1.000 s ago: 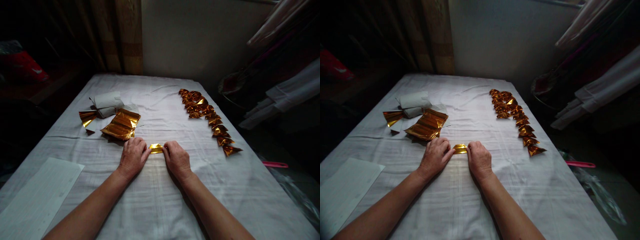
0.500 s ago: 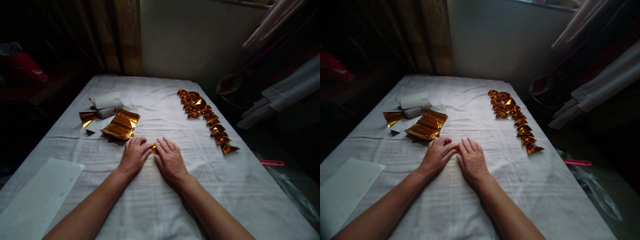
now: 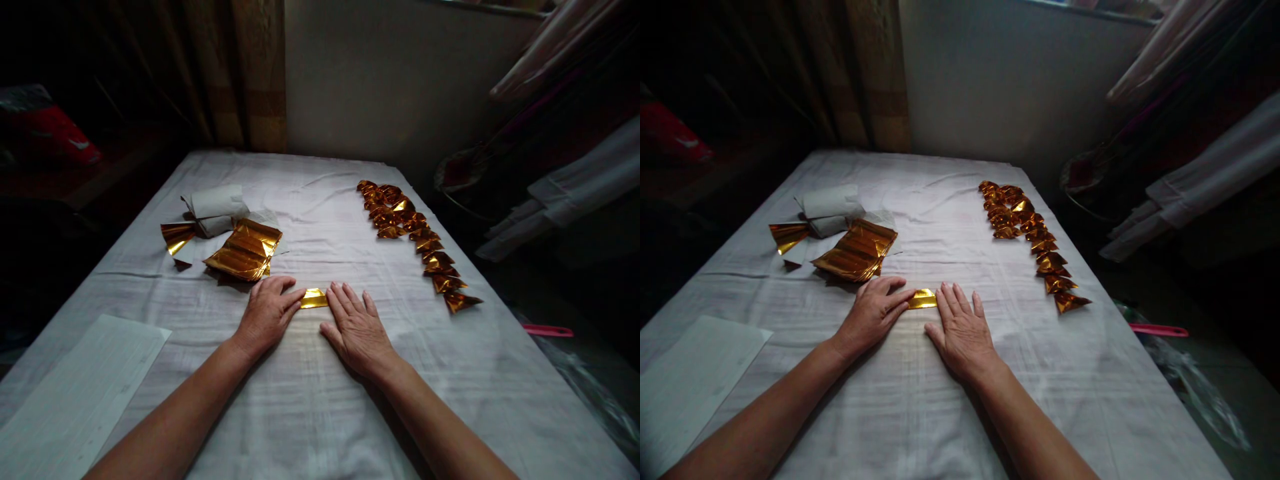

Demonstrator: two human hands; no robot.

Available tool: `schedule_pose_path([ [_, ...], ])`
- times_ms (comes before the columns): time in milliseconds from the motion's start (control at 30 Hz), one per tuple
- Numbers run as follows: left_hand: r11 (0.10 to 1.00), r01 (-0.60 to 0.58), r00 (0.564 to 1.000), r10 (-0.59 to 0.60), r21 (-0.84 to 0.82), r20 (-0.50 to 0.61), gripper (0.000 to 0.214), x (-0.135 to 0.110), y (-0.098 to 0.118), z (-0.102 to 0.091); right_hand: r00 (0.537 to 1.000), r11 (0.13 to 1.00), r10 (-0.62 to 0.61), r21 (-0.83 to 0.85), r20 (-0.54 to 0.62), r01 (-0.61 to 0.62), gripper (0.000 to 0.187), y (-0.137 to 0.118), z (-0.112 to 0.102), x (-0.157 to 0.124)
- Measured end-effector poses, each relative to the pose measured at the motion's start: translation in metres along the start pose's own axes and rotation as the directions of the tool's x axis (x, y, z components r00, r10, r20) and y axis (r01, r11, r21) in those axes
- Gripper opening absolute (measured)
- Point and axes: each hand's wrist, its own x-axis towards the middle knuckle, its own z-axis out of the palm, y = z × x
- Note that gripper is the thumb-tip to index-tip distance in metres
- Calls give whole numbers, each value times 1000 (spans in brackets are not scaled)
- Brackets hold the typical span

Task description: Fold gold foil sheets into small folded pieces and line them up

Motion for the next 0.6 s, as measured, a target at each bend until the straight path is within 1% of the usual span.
schedule_pose_path([
  [167,999,-31,999,31,25,-8,28,-9,-10,-4,999,1000,3,-12,-33,-3,61,3,3,-2],
  [267,998,-35,999,36,50,-17,26,-12,-13,-8,999,1000,3,-10,-36,-3,61,2,3,-1],
  [367,997,-50,997,53,55,-60,26,-13,-7,-11,999,1000,3,-14,-37,-4,61,2,3,-1],
  [433,994,-103,992,106,45,-75,30,-13,0,-10,999,1000,3,-18,-42,-4,61,2,3,-2],
  [500,985,-168,985,169,38,-40,33,-14,9,-9,999,1000,3,-20,-42,-4,60,3,3,-2],
  [600,979,-202,977,199,33,79,42,-16,19,-6,999,1000,-3,-25,-41,2,60,3,3,-2],
])
